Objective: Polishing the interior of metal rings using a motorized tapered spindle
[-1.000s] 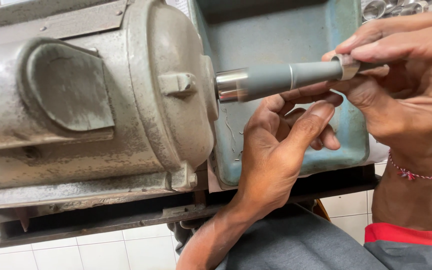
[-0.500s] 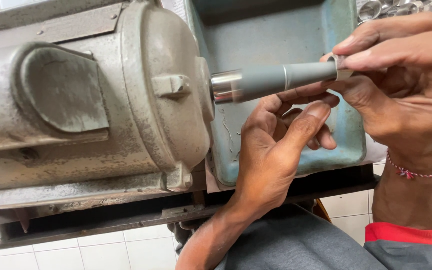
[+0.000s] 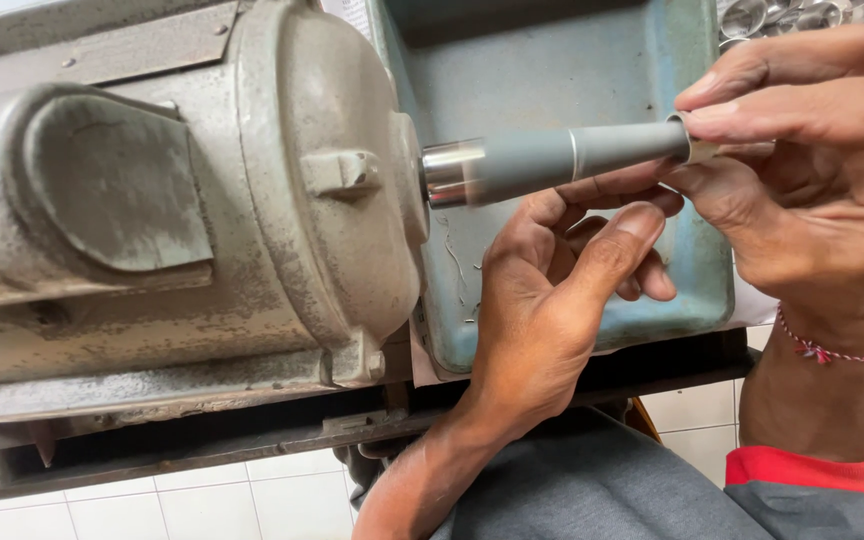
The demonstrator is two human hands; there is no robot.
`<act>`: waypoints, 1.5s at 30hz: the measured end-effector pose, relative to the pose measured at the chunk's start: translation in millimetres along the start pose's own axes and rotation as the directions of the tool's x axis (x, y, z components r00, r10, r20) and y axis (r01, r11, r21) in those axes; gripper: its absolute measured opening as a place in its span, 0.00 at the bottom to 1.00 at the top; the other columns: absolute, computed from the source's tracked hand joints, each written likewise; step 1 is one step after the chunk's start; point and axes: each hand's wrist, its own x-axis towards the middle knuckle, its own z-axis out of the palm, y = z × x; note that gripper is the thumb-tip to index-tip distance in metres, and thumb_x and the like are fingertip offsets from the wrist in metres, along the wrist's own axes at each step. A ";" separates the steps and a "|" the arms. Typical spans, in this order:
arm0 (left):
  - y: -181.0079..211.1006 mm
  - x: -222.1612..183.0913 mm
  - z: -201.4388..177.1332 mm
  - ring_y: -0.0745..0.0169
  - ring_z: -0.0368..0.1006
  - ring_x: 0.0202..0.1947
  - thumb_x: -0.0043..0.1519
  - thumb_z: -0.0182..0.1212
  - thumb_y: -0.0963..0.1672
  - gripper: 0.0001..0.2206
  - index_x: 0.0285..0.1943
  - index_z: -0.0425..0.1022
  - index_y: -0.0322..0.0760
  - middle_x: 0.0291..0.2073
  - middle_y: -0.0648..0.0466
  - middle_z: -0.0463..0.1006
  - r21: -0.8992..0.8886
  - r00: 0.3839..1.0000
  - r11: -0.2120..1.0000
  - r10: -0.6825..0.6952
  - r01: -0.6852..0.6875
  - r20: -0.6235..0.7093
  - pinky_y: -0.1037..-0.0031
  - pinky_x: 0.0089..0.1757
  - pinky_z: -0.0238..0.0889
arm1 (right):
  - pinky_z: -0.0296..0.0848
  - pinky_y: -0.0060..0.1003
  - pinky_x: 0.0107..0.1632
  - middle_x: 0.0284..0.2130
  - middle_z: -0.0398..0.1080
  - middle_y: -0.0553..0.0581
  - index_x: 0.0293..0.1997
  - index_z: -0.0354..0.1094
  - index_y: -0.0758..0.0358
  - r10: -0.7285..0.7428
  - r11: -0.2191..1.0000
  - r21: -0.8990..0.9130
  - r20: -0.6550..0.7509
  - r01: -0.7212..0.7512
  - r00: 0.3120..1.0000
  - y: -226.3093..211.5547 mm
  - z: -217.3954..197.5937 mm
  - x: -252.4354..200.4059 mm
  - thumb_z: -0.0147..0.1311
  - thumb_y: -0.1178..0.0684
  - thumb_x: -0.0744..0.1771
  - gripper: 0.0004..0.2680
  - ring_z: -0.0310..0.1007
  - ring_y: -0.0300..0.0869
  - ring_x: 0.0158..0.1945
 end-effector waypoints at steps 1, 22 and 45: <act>0.5 -0.7 0.0 0.68 0.74 0.29 0.65 0.60 0.43 0.13 0.57 0.77 0.33 0.45 0.47 0.82 0.000 1.000 1.000 0.002 -0.002 -0.001 0.78 0.39 0.66 | 0.79 0.37 0.56 0.60 0.60 0.77 0.57 0.61 0.75 -0.002 1.000 0.001 0.001 0.002 1.000 0.2 -0.5 -0.1 0.60 0.69 0.74 0.09 0.71 0.56 0.60; 1.5 0.7 -9.0 0.68 0.74 0.30 0.66 0.59 0.43 0.12 0.56 0.76 0.34 0.45 0.46 0.83 0.020 1.000 1.000 0.017 -0.017 0.015 0.77 0.39 0.66 | 0.82 0.42 0.57 0.59 0.62 0.80 0.54 0.57 0.79 0.114 0.994 0.012 -0.066 -0.113 0.991 -9.7 16.4 -0.2 0.58 0.73 0.76 0.09 0.78 0.60 0.56; 3.0 6.8 -5.2 0.70 0.74 0.29 0.64 0.59 0.43 0.15 0.58 0.76 0.32 0.46 0.38 0.82 -0.005 0.999 0.999 -0.036 0.036 0.019 0.74 0.46 0.71 | 0.77 0.40 0.61 0.61 0.61 0.81 0.65 0.50 0.74 0.134 0.990 0.056 -0.076 -0.130 0.988 7.4 9.9 -10.7 0.57 0.72 0.75 0.15 0.74 0.61 0.62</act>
